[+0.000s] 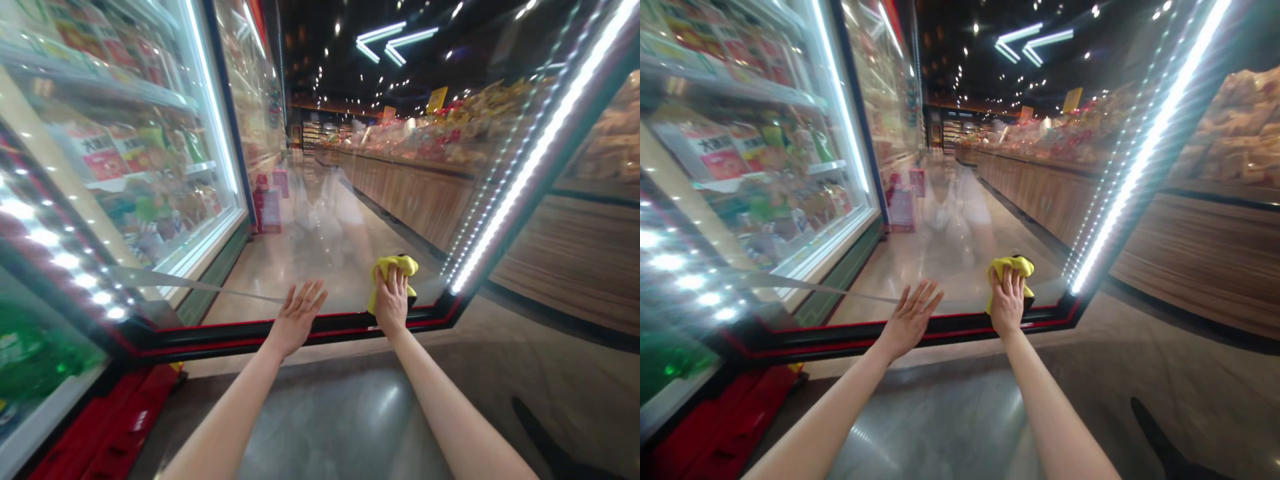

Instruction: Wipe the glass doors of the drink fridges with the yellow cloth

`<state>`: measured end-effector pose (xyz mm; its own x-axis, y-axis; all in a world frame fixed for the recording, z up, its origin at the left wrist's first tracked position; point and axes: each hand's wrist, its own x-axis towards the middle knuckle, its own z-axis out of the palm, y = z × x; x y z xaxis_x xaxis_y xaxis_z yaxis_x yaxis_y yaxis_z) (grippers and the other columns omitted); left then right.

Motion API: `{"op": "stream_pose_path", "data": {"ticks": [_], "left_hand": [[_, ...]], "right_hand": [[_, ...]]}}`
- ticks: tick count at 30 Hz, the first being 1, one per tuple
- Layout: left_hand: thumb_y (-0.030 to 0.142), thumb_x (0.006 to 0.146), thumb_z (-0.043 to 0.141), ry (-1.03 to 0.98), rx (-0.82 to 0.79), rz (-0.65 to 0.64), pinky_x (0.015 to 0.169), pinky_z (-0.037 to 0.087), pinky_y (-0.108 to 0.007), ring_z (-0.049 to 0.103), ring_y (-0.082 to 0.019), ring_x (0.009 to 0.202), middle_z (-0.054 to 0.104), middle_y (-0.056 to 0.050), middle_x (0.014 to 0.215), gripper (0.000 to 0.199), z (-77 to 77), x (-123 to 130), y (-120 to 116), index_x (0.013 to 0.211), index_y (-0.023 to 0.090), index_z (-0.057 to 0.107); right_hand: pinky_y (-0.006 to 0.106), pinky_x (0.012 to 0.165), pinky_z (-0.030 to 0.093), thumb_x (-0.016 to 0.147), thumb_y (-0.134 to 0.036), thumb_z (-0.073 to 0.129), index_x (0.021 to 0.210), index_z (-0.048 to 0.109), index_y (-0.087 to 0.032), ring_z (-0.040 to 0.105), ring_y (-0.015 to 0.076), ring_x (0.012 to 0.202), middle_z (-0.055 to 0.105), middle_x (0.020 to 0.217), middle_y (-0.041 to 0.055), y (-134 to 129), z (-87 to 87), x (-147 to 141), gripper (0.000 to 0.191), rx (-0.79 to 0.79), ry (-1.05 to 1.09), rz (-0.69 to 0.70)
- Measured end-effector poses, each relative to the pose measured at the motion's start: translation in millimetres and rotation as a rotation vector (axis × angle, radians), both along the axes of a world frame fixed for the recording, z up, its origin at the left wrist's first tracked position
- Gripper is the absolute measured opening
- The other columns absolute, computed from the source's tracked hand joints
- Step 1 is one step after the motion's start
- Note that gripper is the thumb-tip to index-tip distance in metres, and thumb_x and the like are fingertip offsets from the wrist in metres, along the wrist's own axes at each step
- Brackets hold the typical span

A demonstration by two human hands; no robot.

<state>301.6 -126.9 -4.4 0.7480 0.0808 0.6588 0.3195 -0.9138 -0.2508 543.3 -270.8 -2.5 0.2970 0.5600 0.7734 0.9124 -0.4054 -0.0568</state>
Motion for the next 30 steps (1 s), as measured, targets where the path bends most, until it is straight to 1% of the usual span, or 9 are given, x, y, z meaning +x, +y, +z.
{"op": "stream_pose_path", "data": {"ticks": [3, 5, 8, 12, 16, 20, 23, 27, 30], "left_hand": [[0.008, 0.084, 0.052, -0.021, -0.021, 0.030, 0.128, 0.006, -0.049, 0.012, -0.023, 0.155, 0.029, -0.006, 0.164, 0.079, -1.5, -13.2, 10.2, 0.157, 0.025, 0.029], [0.009, 0.083, 0.054, -0.061, -0.050, 0.062, 0.128, 0.005, -0.051, 0.012, -0.025, 0.155, 0.027, -0.005, 0.164, 0.082, -4.5, -20.9, 15.9, 0.157, 0.029, 0.027], [0.008, 0.083, 0.054, -0.129, -0.094, 0.112, 0.127, 0.002, -0.054, 0.010, -0.026, 0.155, 0.027, -0.004, 0.165, 0.083, -10.7, -30.5, 22.0, 0.157, 0.033, 0.027], [0.008, 0.083, 0.054, -0.154, -0.136, 0.140, 0.126, 0.003, -0.055, 0.012, -0.027, 0.155, 0.025, -0.005, 0.165, 0.084, -14.2, -42.6, 27.8, 0.157, 0.033, 0.025], [0.006, 0.083, 0.054, -0.198, -0.129, 0.175, 0.126, 0.005, -0.055, 0.009, -0.026, 0.156, 0.021, -0.004, 0.167, 0.082, -9.1, -55.5, 35.3, 0.156, 0.034, 0.029], [0.005, 0.082, 0.053, -0.246, -0.116, 0.221, 0.126, 0.007, -0.057, 0.007, -0.026, 0.156, 0.019, -0.005, 0.168, 0.084, -7.6, -63.4, 41.0, 0.157, 0.035, 0.028], [0.006, 0.084, 0.053, -0.241, -0.103, 0.237, 0.126, 0.009, -0.057, 0.009, -0.026, 0.156, 0.024, -0.007, 0.166, 0.083, -12.6, -67.9, 42.7, 0.158, 0.033, 0.025], [0.006, 0.086, 0.052, -0.232, -0.130, 0.290, 0.125, 0.009, -0.059, 0.013, -0.026, 0.155, 0.032, -0.009, 0.163, 0.077, -18.2, -79.4, 45.4, 0.155, 0.031, 0.032], [0.006, 0.085, 0.053, -0.261, -0.148, 0.323, 0.125, 0.008, -0.059, 0.017, -0.028, 0.154, 0.032, -0.009, 0.163, 0.076, -16.6, -88.8, 48.8, 0.154, 0.032, 0.035]], "right_hand": [[0.060, 0.120, 0.024, 0.087, -0.012, 0.045, 0.157, 0.032, -0.027, 0.010, 0.0338, 0.154, 0.020, 0.168, 0.0075, 44.1, 44.7, -30.9, 0.072, 0.131, 0.049, -0.021], [0.061, 0.120, 0.021, 0.088, -0.012, 0.045, 0.157, 0.032, -0.028, 0.008, 0.0341, 0.154, 0.021, 0.167, 0.0070, 68.6, 50.1, -62.6, 0.072, 0.141, 0.063, 0.003], [0.060, 0.120, 0.021, 0.088, -0.011, 0.047, 0.153, 0.042, -0.030, 0.016, 0.0337, 0.153, 0.033, 0.163, 0.0069, 73.3, 15.9, -92.1, 0.067, 0.049, 0.044, 0.067], [0.057, 0.120, 0.023, 0.086, -0.007, 0.050, 0.142, 0.056, -0.036, 0.036, 0.0304, 0.144, 0.052, 0.150, 0.0049, 38.4, -34.2, -73.2, 0.063, -0.125, -0.044, 0.160], [0.060, 0.120, 0.023, 0.087, -0.010, 0.050, 0.140, 0.059, -0.033, 0.030, 0.0324, 0.147, 0.046, 0.154, 0.0068, 40.6, -11.9, -54.3, 0.059, 0.001, -0.026, 0.077], [0.064, 0.120, 0.017, 0.087, -0.012, 0.050, 0.150, 0.047, -0.030, 0.016, 0.0359, 0.152, 0.031, 0.164, 0.0080, 79.3, 18.2, -92.4, 0.065, 0.063, 0.010, 0.065], [0.059, 0.122, 0.013, 0.089, -0.010, 0.050, 0.150, 0.045, -0.038, 0.026, 0.0306, 0.150, 0.042, 0.159, 0.0025, 83.7, 0.7, -113.1, 0.067, -0.090, -0.110, 0.240], [0.045, 0.125, 0.010, 0.090, -0.011, 0.053, 0.146, 0.049, -0.042, 0.043, 0.0206, 0.141, 0.057, 0.147, -0.0034, 52.5, -31.6, -83.6, 0.064, -0.218, -0.318, 0.437], [0.047, 0.125, 0.012, 0.091, -0.015, 0.055, 0.143, 0.053, -0.041, 0.043, 0.0239, 0.141, 0.058, 0.146, -0.0010, 43.2, -20.1, -59.7, 0.059, -0.130, -0.325, 0.367]]}}
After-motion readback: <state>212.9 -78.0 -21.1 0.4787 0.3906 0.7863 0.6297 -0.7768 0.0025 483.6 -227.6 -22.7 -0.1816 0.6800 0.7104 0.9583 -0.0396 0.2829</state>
